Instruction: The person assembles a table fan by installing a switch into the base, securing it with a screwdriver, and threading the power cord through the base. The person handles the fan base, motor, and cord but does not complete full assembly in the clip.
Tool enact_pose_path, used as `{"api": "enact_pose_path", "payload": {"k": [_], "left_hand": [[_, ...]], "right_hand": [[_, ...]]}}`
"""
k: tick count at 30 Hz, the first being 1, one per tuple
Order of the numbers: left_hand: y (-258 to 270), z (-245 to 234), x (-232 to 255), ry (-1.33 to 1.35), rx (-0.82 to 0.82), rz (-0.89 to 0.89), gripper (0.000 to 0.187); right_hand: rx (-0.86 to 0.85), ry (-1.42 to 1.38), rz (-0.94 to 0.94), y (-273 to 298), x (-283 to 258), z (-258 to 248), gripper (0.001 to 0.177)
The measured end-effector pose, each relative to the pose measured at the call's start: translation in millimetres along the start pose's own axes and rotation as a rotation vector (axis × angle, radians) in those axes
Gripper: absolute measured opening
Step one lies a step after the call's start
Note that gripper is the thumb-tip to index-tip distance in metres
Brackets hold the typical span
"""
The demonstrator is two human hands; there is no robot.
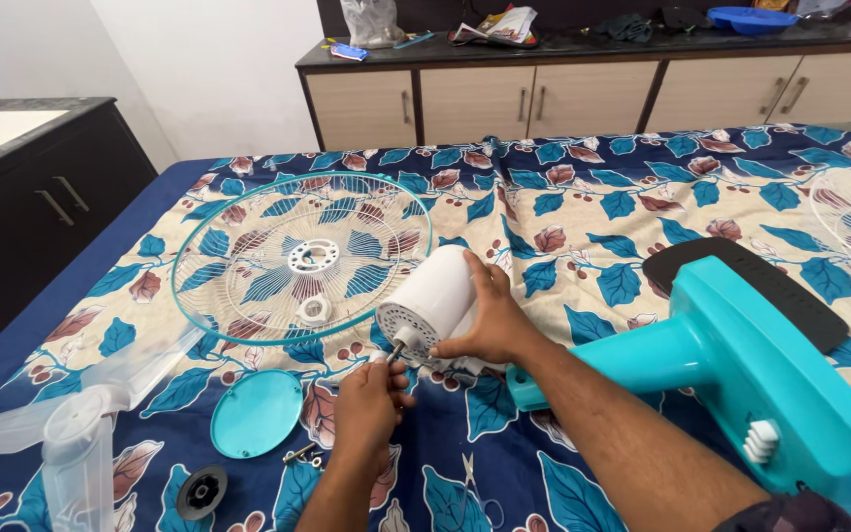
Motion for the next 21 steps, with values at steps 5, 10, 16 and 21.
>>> {"api": "enact_pose_path", "payload": {"k": [5,10,16,21], "left_hand": [[10.0,12.8,0.7,0.007,0.006,0.063,0.036],[-3.2,45.4,3.9,0.069,-0.054,0.099,0.035],[-46.7,101.3,16.8,0.124,-0.165,0.092,0.035],[-94.8,140.1,25.5,0.133,-0.232,0.057,0.033]], "right_hand": [[0.082,-0.044,-0.035,-1.8,0.2,-10.9,0.14],[0.246,-0.01,-0.101,-0.1,20.6,-37.1,0.135],[0.381,0.037,-0.045,-13.4,53.3,-77.5,0.133],[0.449,0.106,0.005,-35.7,81.0,-99.2,0.133]]}}
Point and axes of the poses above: each hand's wrist, its own y-axis away from the middle knuckle, its own z-axis out of the palm, x = y × z, the point moved 6 cm from there along -y, towards the middle knuckle, and after that the axes turned 6 degrees about -z, right-handed, at the moved point
